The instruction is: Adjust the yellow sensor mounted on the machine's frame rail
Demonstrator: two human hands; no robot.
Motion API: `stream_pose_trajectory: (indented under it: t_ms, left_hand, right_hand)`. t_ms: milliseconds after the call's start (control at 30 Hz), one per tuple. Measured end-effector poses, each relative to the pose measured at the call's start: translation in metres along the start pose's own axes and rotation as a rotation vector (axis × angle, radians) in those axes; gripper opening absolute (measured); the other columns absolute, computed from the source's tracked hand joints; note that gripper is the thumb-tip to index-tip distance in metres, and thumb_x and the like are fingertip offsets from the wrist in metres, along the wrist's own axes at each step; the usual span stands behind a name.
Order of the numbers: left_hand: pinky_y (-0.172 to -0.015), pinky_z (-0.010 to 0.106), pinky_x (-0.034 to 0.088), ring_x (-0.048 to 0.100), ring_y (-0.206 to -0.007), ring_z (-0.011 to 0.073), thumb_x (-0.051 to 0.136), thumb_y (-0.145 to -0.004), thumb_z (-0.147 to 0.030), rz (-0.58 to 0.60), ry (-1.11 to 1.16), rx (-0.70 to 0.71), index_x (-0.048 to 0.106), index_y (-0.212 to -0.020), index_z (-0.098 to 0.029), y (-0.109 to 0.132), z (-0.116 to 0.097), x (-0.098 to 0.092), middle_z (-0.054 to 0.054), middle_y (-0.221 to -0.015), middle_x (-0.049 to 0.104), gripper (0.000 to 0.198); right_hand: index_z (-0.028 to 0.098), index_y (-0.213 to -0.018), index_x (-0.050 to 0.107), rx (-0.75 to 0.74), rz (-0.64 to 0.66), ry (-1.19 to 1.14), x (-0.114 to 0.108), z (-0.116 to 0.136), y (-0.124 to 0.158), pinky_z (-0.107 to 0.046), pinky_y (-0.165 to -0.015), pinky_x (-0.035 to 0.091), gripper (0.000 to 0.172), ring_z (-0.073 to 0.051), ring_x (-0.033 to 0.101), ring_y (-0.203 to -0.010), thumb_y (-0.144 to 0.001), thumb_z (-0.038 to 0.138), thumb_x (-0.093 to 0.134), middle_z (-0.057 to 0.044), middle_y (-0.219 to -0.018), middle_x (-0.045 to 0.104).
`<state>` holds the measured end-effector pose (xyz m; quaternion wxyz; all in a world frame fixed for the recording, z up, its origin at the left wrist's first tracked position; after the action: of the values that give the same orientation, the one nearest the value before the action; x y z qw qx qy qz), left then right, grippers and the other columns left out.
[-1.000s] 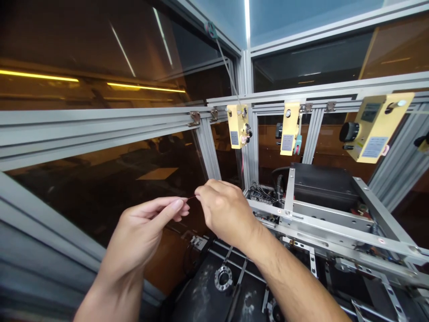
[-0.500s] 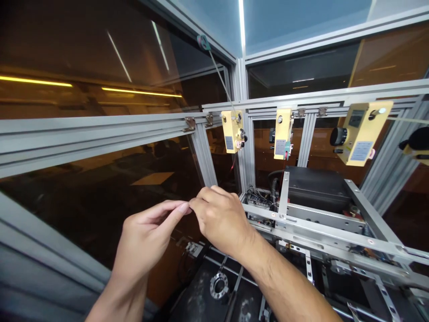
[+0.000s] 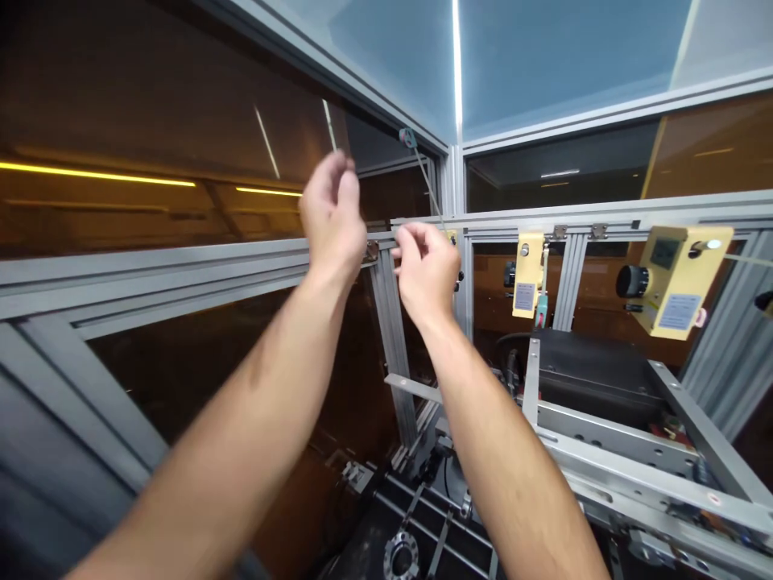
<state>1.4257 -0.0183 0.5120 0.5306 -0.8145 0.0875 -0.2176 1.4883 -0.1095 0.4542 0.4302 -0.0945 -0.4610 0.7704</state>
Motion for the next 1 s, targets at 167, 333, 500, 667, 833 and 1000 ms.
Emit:
stream_pose_trajectory:
  t_ms: [167, 333, 500, 667, 833, 1000]
  left_hand:
    - [-0.111, 0.048, 0.031, 0.043, -0.139, 0.0245, 0.041, -0.093, -0.011, 0.394, 0.027, -0.147, 0.055, -0.130, -0.012, -0.083, 0.005, 0.047, 0.002, -0.136, 0.060, 0.039]
    - [-0.102, 0.057, 0.039, 0.062, -0.120, 0.0277, 0.041, -0.097, -0.021, 0.610, 0.166, -0.230, 0.069, -0.111, -0.016, -0.059, 0.002, 0.032, -0.001, -0.101, 0.075, 0.032]
    - [-0.099, 0.046, 0.049, 0.063, -0.118, 0.0290, 0.057, -0.091, -0.040, 0.539, 0.284, -0.175, 0.070, -0.109, -0.019, -0.004, 0.007, -0.005, 0.007, -0.114, 0.074, 0.031]
    - [-0.096, 0.038, 0.051, 0.063, -0.116, 0.0251, 0.059, -0.089, -0.038, 0.522, 0.365, -0.239, 0.070, -0.115, -0.024, 0.035, 0.012, -0.024, 0.005, -0.121, 0.071, 0.032]
    - [-0.097, 0.037, 0.050, 0.062, -0.117, 0.0252, 0.057, -0.090, -0.038, 0.520, 0.356, -0.248, 0.069, -0.119, -0.027, 0.051, 0.016, -0.029, 0.004, -0.126, 0.069, 0.033]
    - [-0.099, 0.039, 0.049, 0.059, -0.123, 0.0269, 0.059, -0.090, -0.039, 0.530, 0.369, -0.250, 0.068, -0.121, -0.028, 0.059, 0.017, -0.031, 0.003, -0.131, 0.066, 0.034]
  right_hand:
    - [0.016, -0.084, 0.058, 0.053, -0.012, -0.115, 0.020, -0.006, -0.053, -0.020, -0.053, 0.054, 0.009, -0.008, 0.064, -0.064, -0.089, 0.019, 0.052, 0.000, -0.079, 0.063]
    - [0.016, -0.082, 0.058, 0.062, -0.095, -0.122, 0.010, -0.017, -0.054, -0.022, -0.059, 0.057, 0.008, -0.005, 0.059, -0.058, -0.085, 0.012, 0.052, 0.003, -0.072, 0.062]
    - [0.017, -0.081, 0.062, 0.021, -0.102, -0.140, -0.012, -0.017, -0.027, -0.015, -0.053, 0.053, 0.003, -0.004, 0.058, -0.062, -0.080, 0.016, 0.059, 0.004, -0.070, 0.061]
    - [0.016, -0.083, 0.064, 0.043, 0.004, -0.182, -0.026, -0.018, -0.008, -0.019, -0.058, 0.058, 0.007, -0.004, 0.058, -0.062, -0.078, 0.020, 0.063, 0.003, -0.075, 0.062]
    - [0.017, -0.085, 0.068, 0.017, 0.051, -0.106, -0.028, -0.024, 0.002, -0.022, -0.060, 0.060, 0.011, -0.007, 0.061, -0.065, -0.076, 0.020, 0.064, 0.002, -0.080, 0.067]
    - [0.017, -0.085, 0.069, 0.010, -0.017, -0.123, -0.021, -0.028, 0.010, -0.027, -0.068, 0.062, 0.011, -0.008, 0.065, -0.067, -0.074, 0.020, 0.067, 0.000, -0.083, 0.070]
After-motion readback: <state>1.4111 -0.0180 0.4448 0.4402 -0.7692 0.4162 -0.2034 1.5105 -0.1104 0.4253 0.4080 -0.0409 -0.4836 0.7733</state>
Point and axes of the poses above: each hand's wrist, its own y-axis away from the middle knuckle, its own x-axis out of the palm, z = x × y, the point moved 1 cm from there along -y, towards the middle knuckle
